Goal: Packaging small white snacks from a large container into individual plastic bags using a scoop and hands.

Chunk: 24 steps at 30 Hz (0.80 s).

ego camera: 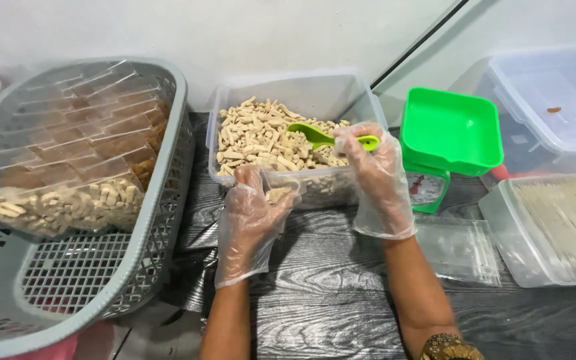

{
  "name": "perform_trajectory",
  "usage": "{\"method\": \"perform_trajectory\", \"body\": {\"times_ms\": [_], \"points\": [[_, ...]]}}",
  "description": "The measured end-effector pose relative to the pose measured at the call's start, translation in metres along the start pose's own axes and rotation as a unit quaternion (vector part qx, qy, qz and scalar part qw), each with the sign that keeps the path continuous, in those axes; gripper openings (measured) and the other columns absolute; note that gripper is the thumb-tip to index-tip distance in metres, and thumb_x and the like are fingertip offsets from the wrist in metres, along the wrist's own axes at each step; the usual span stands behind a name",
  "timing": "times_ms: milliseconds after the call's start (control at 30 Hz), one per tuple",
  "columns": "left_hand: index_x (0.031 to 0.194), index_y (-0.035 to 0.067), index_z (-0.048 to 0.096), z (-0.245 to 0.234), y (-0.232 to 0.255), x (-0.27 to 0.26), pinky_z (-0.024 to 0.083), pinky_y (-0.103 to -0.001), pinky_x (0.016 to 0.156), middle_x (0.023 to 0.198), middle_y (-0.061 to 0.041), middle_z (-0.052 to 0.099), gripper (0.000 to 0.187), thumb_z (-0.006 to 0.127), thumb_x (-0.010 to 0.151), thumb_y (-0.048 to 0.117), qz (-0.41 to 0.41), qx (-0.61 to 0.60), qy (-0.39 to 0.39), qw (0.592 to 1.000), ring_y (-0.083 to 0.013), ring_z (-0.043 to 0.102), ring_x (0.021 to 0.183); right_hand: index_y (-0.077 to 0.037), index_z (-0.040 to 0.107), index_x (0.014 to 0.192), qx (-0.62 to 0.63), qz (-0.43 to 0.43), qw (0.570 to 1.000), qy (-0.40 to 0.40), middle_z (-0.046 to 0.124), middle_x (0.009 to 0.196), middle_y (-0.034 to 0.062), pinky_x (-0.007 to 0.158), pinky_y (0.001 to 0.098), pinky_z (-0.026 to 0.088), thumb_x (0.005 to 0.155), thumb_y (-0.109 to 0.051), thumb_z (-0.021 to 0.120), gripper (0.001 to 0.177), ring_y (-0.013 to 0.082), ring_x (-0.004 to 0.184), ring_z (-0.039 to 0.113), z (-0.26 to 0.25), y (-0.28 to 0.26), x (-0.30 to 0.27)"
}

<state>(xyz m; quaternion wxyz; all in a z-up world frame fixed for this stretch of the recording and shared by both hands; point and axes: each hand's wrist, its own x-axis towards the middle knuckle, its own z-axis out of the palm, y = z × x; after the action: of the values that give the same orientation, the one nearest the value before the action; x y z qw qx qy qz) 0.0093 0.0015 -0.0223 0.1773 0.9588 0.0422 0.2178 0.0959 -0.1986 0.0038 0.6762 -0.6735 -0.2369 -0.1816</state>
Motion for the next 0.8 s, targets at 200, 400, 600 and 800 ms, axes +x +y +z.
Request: {"method": "perform_trajectory", "body": {"times_ms": [200, 400, 600, 800], "points": [[0.128, 0.007, 0.052, 0.000, 0.005, -0.004, 0.061, -0.054, 0.064, 0.116, -0.022, 0.060, 0.088, 0.074, 0.069, 0.068, -0.012, -0.046, 0.004, 0.999, -0.0476, 0.069, 0.078, -0.004, 0.060, 0.098, 0.061, -0.022, 0.997, 0.052, 0.076, 0.102, 0.0193, 0.074, 0.0259, 0.057, 0.101, -0.015, 0.067, 0.014, 0.0136, 0.083, 0.068, -0.013, 0.007, -0.002], [0.135, -0.003, 0.051, 0.010, 0.005, -0.002, 0.063, -0.048, 0.062, 0.117, -0.027, 0.064, 0.092, 0.067, 0.081, 0.069, 0.012, 0.117, 0.012, 0.993, -0.0386, 0.072, 0.080, -0.004, 0.057, 0.096, 0.114, -0.018, 0.990, 0.085, 0.076, 0.099, 0.0213, 0.067, 0.0256, 0.059, 0.100, -0.010, 0.066, 0.011, 0.0145, 0.069, 0.070, -0.023, 0.018, 0.001], [0.125, 0.020, 0.061, 0.030, -0.027, 0.005, 0.061, -0.041, 0.064, 0.112, -0.028, 0.060, 0.068, 0.065, 0.078, 0.070, 0.182, 0.287, -0.031, 0.940, -0.0400, 0.067, 0.079, -0.004, 0.058, 0.092, 0.208, 0.013, 0.966, 0.153, 0.075, 0.093, 0.0232, 0.063, 0.0279, 0.061, 0.094, -0.003, 0.070, 0.012, 0.0156, 0.063, 0.069, -0.015, 0.016, 0.004], [0.130, 0.007, 0.051, 0.023, -0.010, -0.005, 0.047, -0.024, 0.089, 0.113, -0.007, 0.052, 0.064, 0.038, 0.101, 0.063, 0.061, 0.069, 0.033, 0.995, -0.0155, 0.053, 0.086, -0.008, 0.060, 0.097, 0.225, 0.061, 0.965, 0.122, 0.074, 0.102, 0.0241, 0.068, 0.0308, 0.063, 0.095, -0.023, 0.072, 0.019, 0.0208, 0.066, 0.070, -0.026, 0.021, 0.006]]}}
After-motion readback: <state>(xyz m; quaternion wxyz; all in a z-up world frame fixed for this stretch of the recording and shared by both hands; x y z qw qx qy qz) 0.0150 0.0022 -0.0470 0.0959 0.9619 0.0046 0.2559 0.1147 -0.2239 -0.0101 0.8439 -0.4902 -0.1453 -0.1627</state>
